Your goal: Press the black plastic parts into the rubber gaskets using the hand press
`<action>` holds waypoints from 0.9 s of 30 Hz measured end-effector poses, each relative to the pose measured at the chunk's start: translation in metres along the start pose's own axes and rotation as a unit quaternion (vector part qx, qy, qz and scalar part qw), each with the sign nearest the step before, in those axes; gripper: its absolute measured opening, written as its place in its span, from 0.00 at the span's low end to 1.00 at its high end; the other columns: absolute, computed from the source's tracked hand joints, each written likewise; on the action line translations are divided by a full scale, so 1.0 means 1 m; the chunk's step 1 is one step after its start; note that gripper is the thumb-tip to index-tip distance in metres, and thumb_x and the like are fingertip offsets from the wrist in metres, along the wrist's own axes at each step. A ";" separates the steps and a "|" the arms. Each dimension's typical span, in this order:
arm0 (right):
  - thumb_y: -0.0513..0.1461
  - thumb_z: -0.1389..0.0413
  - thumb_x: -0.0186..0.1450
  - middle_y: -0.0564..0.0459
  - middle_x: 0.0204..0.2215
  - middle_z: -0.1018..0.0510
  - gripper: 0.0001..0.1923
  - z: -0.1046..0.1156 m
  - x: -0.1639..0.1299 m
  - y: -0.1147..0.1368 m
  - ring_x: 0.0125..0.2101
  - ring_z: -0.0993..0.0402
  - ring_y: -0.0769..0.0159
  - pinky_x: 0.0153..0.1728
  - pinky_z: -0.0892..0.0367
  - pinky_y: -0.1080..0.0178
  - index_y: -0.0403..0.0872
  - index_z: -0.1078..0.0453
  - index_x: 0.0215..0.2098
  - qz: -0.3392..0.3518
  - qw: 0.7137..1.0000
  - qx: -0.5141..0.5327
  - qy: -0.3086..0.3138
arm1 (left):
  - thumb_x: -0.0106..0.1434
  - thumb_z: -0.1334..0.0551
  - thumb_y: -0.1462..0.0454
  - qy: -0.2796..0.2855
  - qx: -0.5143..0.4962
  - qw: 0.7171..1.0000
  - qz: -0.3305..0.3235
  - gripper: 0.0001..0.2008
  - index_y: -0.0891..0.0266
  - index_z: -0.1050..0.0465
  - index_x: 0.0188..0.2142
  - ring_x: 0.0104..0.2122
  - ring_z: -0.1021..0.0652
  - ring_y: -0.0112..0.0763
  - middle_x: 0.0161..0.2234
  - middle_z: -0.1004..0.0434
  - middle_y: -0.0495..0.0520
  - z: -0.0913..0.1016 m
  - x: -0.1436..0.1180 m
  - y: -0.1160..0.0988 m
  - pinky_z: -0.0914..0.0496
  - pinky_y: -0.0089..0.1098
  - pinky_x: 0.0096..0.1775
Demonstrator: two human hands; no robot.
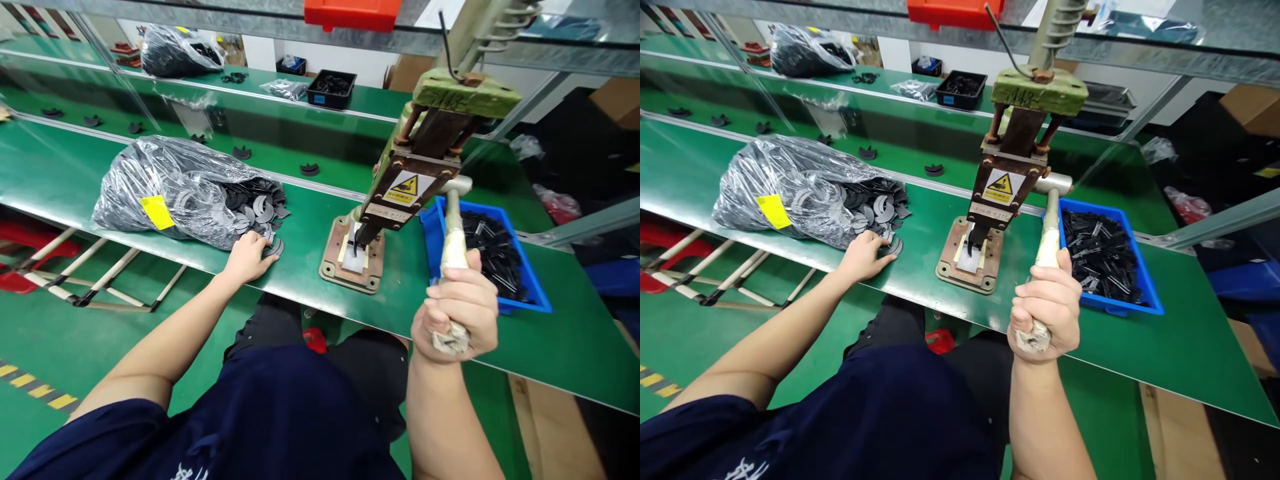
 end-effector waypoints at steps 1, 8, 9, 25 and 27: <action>0.48 0.37 0.65 0.59 0.25 0.23 0.14 0.000 0.000 0.001 0.39 0.19 0.61 0.64 0.27 0.35 0.53 0.29 0.26 -0.001 1.000 -0.001 0.006 | 0.66 0.31 0.50 0.001 -0.007 1.000 -0.006 0.21 0.60 0.21 0.52 0.53 0.24 0.56 0.51 0.24 0.66 0.000 0.003 -0.002 0.29 0.47 0.53; 0.47 0.39 0.67 0.59 0.28 0.23 0.12 0.000 0.003 0.007 0.41 0.20 0.61 0.66 0.29 0.33 0.52 0.30 0.29 -0.006 0.999 -0.014 0.037 | 0.70 0.38 0.58 0.060 -0.088 0.992 -0.070 0.09 0.55 0.35 0.33 0.39 0.21 0.46 0.35 0.24 0.57 -0.004 0.011 -0.041 0.32 0.40 0.41; 0.47 0.39 0.67 0.58 0.28 0.23 0.11 0.000 0.003 0.007 0.42 0.20 0.61 0.67 0.29 0.33 0.52 0.30 0.29 -0.006 0.999 -0.014 0.041 | 0.71 0.39 0.58 0.066 -0.120 0.989 -0.047 0.11 0.54 0.38 0.33 0.36 0.21 0.44 0.33 0.24 0.55 -0.004 0.013 -0.045 0.33 0.39 0.38; 0.48 0.42 0.70 0.59 0.29 0.24 0.12 0.000 0.004 0.011 0.44 0.20 0.62 0.68 0.31 0.33 0.53 0.29 0.31 -0.006 0.998 -0.035 0.050 | 0.56 0.20 0.59 0.136 -0.636 0.749 0.127 0.23 0.61 0.33 0.36 0.22 0.24 0.25 0.23 0.25 0.45 -0.024 0.084 -0.135 0.31 0.27 0.30; 0.47 0.42 0.69 0.58 0.28 0.24 0.11 0.000 0.004 0.010 0.43 0.20 0.62 0.67 0.30 0.34 0.52 0.29 0.31 -0.004 0.998 -0.040 0.053 | 0.58 0.21 0.61 0.182 -0.659 0.720 0.119 0.21 0.63 0.30 0.40 0.24 0.22 0.26 0.26 0.21 0.47 -0.026 0.088 -0.144 0.27 0.29 0.33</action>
Point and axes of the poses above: each hand's wrist, its own x-axis towards the middle knuckle, its own z-axis out of the back of the hand, y = z × x, the point moved 4 cm from there along x, towards the middle knuckle
